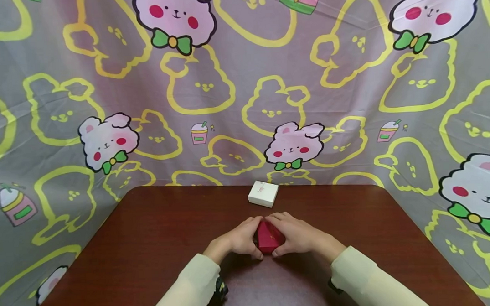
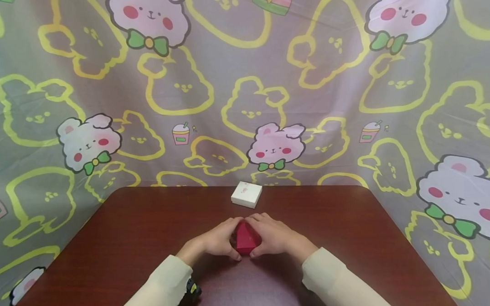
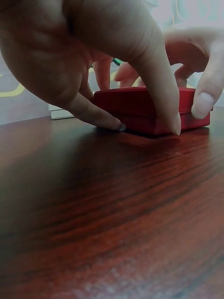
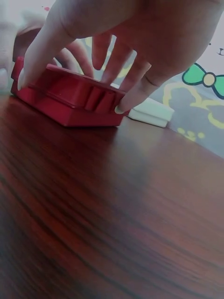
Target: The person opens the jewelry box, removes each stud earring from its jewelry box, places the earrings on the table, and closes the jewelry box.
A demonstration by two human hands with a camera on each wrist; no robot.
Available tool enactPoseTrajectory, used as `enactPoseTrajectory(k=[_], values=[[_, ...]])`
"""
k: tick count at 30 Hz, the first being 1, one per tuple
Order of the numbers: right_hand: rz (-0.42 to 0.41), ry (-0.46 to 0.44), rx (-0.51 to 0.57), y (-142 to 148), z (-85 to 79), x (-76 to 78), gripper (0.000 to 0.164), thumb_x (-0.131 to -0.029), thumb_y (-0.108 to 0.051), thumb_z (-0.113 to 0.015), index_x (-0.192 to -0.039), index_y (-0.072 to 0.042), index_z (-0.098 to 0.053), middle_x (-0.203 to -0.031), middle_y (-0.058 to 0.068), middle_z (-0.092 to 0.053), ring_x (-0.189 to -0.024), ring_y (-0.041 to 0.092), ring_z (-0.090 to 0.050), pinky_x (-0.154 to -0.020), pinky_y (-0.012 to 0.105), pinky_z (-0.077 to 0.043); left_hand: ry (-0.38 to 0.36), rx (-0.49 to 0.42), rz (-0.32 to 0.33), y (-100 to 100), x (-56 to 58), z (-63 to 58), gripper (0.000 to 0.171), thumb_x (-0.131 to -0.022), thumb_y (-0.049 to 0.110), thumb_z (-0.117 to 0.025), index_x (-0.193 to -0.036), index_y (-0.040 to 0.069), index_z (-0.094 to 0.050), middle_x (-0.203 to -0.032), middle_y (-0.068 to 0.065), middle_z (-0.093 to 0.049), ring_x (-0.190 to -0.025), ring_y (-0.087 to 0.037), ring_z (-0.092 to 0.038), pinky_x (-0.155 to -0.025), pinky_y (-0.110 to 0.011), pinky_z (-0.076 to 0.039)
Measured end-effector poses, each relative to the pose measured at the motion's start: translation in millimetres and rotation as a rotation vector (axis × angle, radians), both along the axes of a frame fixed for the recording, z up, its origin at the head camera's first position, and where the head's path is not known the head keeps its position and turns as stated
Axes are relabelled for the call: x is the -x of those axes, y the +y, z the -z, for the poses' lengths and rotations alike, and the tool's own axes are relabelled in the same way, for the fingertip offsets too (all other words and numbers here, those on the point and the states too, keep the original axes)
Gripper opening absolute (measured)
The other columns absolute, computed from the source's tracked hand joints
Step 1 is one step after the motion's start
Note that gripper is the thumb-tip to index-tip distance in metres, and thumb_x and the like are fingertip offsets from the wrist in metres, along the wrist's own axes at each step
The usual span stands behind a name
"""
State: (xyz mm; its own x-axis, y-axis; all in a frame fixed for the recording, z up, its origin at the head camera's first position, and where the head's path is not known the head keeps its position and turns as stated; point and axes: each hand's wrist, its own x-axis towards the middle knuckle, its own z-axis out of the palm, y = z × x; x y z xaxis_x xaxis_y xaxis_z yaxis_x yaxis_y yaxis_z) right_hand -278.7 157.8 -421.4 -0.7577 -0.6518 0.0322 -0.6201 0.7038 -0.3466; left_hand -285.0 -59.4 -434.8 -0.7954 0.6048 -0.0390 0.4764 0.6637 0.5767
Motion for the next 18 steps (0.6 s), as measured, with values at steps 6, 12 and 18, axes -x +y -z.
enactPoseTrajectory(k=[6,12,18], values=[[-0.006,0.049,-0.043,-6.5,2.2,0.8,0.087,-0.075,-0.031,-0.091,-0.145,0.0,-0.049,-0.137,0.011,-0.056,-0.121,0.027,-0.05,-0.084,0.047,-0.053,0.001,0.006,-0.016,1.3,0.7,1.1,0.102,-0.066,0.019,-0.097,-0.148,0.001,-0.039,-0.129,-0.011,-0.052,-0.113,-0.02,-0.053,-0.098,-0.033,-0.046],[0.005,0.07,-0.056,-8.8,3.6,2.4,0.084,-0.073,-0.031,-0.092,-0.141,0.0,-0.053,-0.131,0.01,-0.058,-0.116,0.026,-0.051,-0.08,0.046,-0.053,-0.003,0.01,-0.025,1.3,2.5,3.5,0.103,-0.067,0.019,-0.097,-0.149,0.0,-0.039,-0.131,-0.011,-0.052,-0.115,-0.02,-0.053,-0.1,-0.034,-0.045],[0.008,0.055,-0.042,-9.2,2.2,0.8,0.082,-0.073,-0.031,-0.093,-0.14,-0.001,-0.054,-0.13,0.009,-0.058,-0.113,0.024,-0.051,-0.078,0.044,-0.052,-0.005,0.002,-0.026,0.6,0.9,4.7,0.104,-0.067,0.016,-0.096,-0.151,-0.001,-0.037,-0.133,-0.013,-0.051,-0.116,-0.021,-0.053,-0.1,-0.034,-0.045]])
